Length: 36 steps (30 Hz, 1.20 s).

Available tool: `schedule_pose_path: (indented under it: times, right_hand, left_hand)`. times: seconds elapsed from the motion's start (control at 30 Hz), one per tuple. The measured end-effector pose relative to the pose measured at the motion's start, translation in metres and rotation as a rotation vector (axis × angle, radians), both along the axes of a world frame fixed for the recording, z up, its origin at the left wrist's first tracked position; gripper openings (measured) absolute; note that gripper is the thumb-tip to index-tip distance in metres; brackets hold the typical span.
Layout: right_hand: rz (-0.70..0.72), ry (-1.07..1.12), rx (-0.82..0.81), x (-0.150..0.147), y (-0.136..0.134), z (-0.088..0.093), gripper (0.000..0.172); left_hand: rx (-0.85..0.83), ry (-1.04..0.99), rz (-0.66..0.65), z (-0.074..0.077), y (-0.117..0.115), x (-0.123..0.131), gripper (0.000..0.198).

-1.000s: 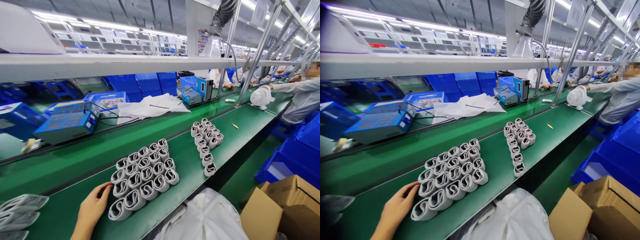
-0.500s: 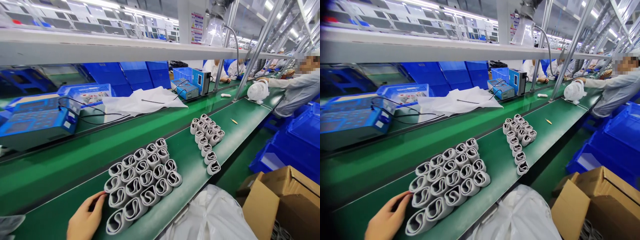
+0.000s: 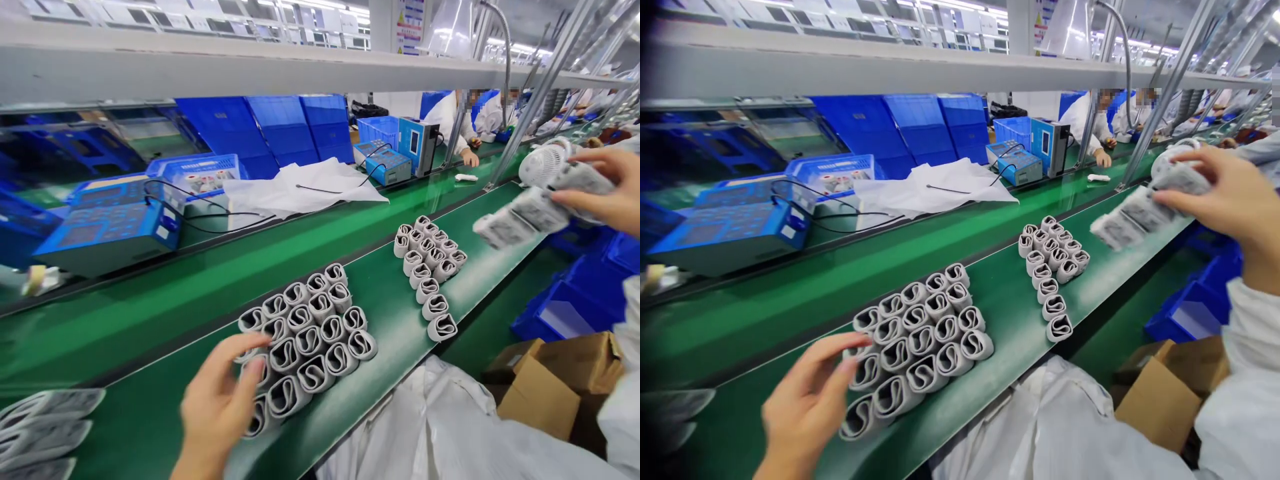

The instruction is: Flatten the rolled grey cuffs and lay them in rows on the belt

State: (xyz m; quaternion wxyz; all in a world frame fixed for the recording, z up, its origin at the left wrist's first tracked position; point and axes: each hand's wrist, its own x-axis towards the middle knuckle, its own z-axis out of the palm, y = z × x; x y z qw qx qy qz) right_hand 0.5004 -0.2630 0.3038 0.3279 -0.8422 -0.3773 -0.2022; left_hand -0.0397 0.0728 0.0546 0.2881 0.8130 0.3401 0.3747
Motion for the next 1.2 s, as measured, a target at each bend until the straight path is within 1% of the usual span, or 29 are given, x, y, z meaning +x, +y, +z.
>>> schedule_pose_path:
  times: [0.03,0.07,0.1,0.13,0.17,0.2,0.23,0.27,0.3,0.37,0.43,0.5,0.53,0.57,0.63,0.7,0.77,0.83,0.93,1.0,1.07,1.13,1.2]
  right_hand:
    - [0.000,0.018,-0.074,0.004,0.016,0.002,0.063]
    - [0.028,0.039,-0.108,0.006,0.035,0.004,0.067]
    - [0.067,0.065,-0.114,0.007,0.053,0.005,0.069]
    - [0.125,0.095,-0.083,0.007,0.071,0.006,0.069]
    - [0.181,0.117,-0.049,0.006,0.087,0.006,0.068]
    - [0.234,0.133,-0.011,0.004,0.101,0.004,0.067]
    - [0.288,0.142,0.034,0.003,0.112,0.001,0.065]
    - [0.340,0.145,0.080,0.002,0.121,-0.003,0.064]
    - [0.382,0.141,0.125,0.001,0.127,-0.007,0.062]
    - [0.430,0.126,0.189,-0.001,0.133,-0.017,0.061]
    - [0.445,0.106,0.205,-0.003,0.133,-0.025,0.062]
    - [0.451,0.086,0.201,-0.007,0.131,-0.033,0.062]
    - [0.445,0.083,0.192,-0.009,0.130,-0.037,0.062]
    - [0.435,0.086,0.179,-0.011,0.129,-0.041,0.061]
    - [0.410,0.116,0.142,-0.014,0.128,-0.051,0.060]
    - [0.405,0.165,0.109,-0.015,0.129,-0.062,0.059]
    - [0.409,0.215,0.096,-0.013,0.130,-0.074,0.057]
    - [0.399,0.254,0.108,-0.011,0.131,-0.084,0.054]
    - [0.365,0.292,0.154,-0.005,0.125,-0.095,0.057]
    - [0.346,0.300,0.179,0.000,0.117,-0.099,0.058]
    - [0.327,0.298,0.203,0.005,0.105,-0.104,0.058]
    - [0.311,0.289,0.244,0.011,0.092,-0.108,0.057]
    - [0.288,0.277,0.289,0.015,0.079,-0.114,0.057]
  left_hand:
    - [0.046,0.064,-0.211,0.017,-0.014,0.024,0.027]
    - [0.089,0.132,-0.444,0.033,-0.028,0.050,0.028]
    - [0.140,0.193,-0.671,0.046,-0.040,0.079,0.032]
    - [0.196,0.250,-0.859,0.055,-0.050,0.109,0.034]
    - [0.249,0.298,-1.005,0.060,-0.058,0.140,0.038]
    - [0.293,0.333,-1.092,0.061,-0.064,0.169,0.044]
    - [0.336,0.369,-1.130,0.058,-0.067,0.197,0.050]
    - [0.395,0.414,-1.151,0.052,-0.067,0.223,0.056]
    - [0.451,0.467,-1.144,0.043,-0.066,0.245,0.062]
    - [0.492,0.596,-1.079,0.021,-0.061,0.276,0.075]
    - [0.481,0.720,-1.038,0.000,-0.055,0.288,0.083]
    - [0.443,0.803,-1.014,-0.014,-0.048,0.283,0.088]
    - [0.420,0.825,-0.996,-0.018,-0.045,0.277,0.091]
    - [0.391,0.837,-0.970,-0.020,-0.041,0.269,0.095]
    - [0.325,0.851,-0.922,-0.019,-0.035,0.253,0.098]
    - [0.272,0.841,-0.905,-0.015,-0.027,0.241,0.092]
    - [0.260,0.795,-0.897,-0.010,-0.019,0.240,0.084]
    - [0.288,0.743,-0.906,-0.006,-0.012,0.248,0.079]
    - [0.339,0.738,-0.953,-0.009,-0.008,0.273,0.081]
    - [0.397,0.731,-0.980,-0.014,-0.013,0.291,0.082]
    - [0.471,0.694,-0.990,-0.018,-0.020,0.307,0.077]
    - [0.509,0.658,-0.978,-0.020,-0.027,0.315,0.073]
    - [0.502,0.656,-0.966,-0.018,-0.029,0.316,0.072]
